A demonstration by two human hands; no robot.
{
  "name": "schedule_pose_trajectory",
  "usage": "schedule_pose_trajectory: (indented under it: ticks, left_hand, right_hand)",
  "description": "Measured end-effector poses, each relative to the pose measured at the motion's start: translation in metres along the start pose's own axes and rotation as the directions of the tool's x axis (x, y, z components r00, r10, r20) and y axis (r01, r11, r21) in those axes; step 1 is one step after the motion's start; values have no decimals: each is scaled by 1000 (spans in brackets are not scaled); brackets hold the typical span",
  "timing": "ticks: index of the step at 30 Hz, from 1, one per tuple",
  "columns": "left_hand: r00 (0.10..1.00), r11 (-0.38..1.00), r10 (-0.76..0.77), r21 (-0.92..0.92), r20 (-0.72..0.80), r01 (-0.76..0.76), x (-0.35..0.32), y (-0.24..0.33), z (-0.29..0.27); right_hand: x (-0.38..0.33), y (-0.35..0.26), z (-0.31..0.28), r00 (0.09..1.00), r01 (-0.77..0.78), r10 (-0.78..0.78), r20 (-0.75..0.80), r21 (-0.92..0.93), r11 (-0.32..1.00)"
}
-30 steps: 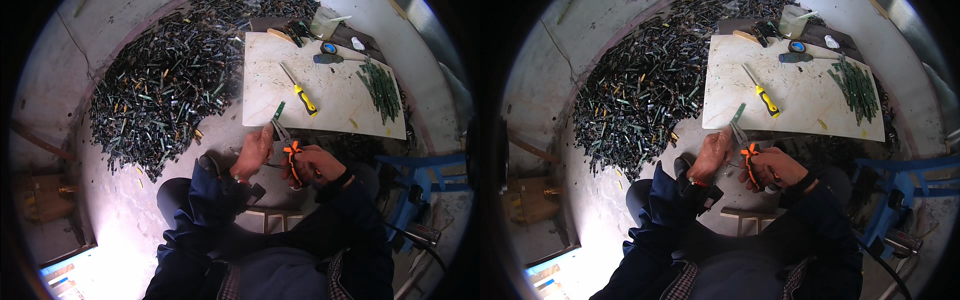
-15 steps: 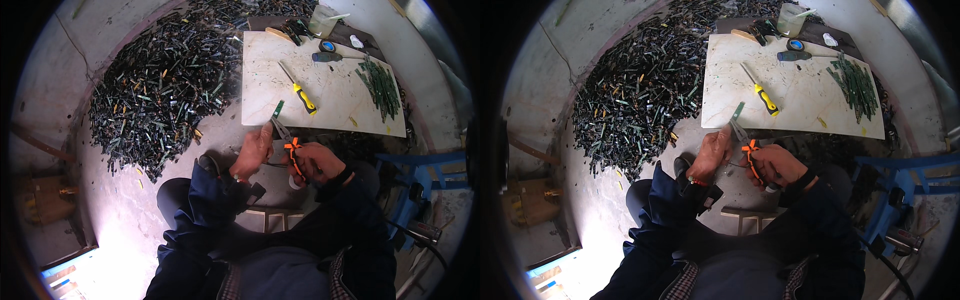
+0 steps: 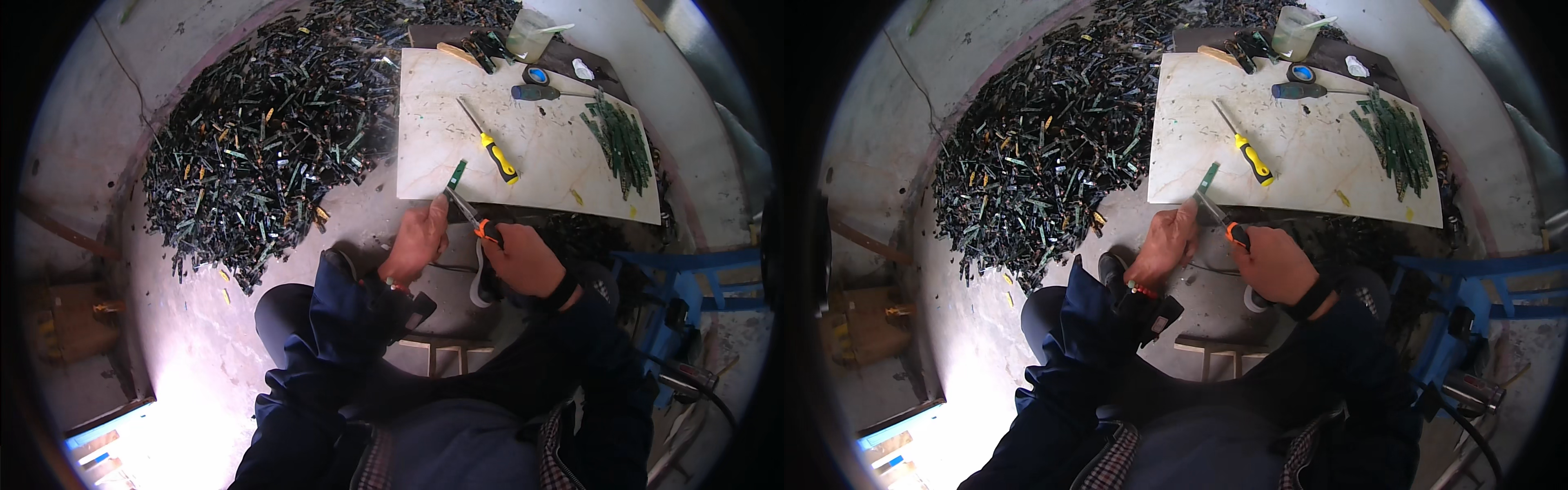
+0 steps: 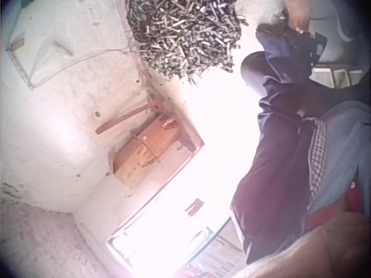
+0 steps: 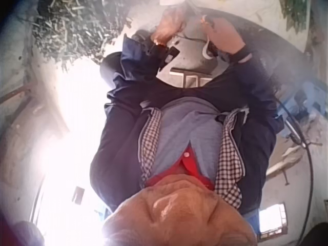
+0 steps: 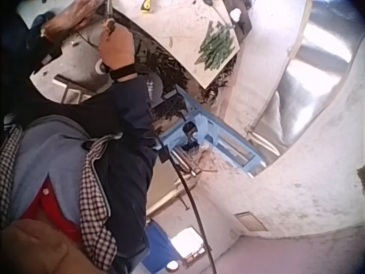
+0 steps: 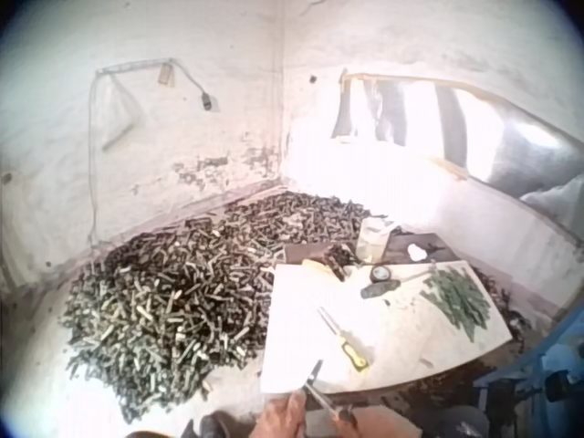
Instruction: The person sits at a low table and uses pliers to strip and cut components from small green circuit boards. They repeatedly pick up boards, manipulate them with tools, and place the processed pieces onto a pile on the table.
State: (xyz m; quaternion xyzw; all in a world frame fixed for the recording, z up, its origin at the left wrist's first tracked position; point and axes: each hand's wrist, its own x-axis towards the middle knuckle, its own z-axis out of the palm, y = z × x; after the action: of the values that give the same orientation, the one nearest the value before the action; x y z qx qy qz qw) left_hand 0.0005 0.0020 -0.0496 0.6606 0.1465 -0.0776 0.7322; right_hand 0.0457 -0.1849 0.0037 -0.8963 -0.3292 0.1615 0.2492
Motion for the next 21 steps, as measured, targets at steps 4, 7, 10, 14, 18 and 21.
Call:
schedule_pose_trajectory:
  ticks: [4,7,10,14,18,21]
  left_hand:
    - [999,999,-17,-27,-34,16,0,-7,-2]
    - [999,998,-32,-48,-12,31,1,0,3]
    - [999,989,-32,-146,19,34,2,-1,3]
    - [999,986,-29,-164,24,33,0,-3,-1]
    - [998,983,-5,-185,64,17,8,-7,1]
    - [998,991,7,-131,62,2,6,-7,-3]
  right_hand:
    - [-2,-19,-1,997,-83,79,-27,-389,917]
    - [-2,-21,-13,997,-78,78,-23,-526,847]
    - [1,-19,-21,1000,-3,-2,-8,-605,796]
    - [7,-15,-22,998,60,-53,30,-611,789]
    - [7,0,-22,953,-161,165,255,-34,986]
    - [0,-4,-17,812,-575,162,560,720,389]
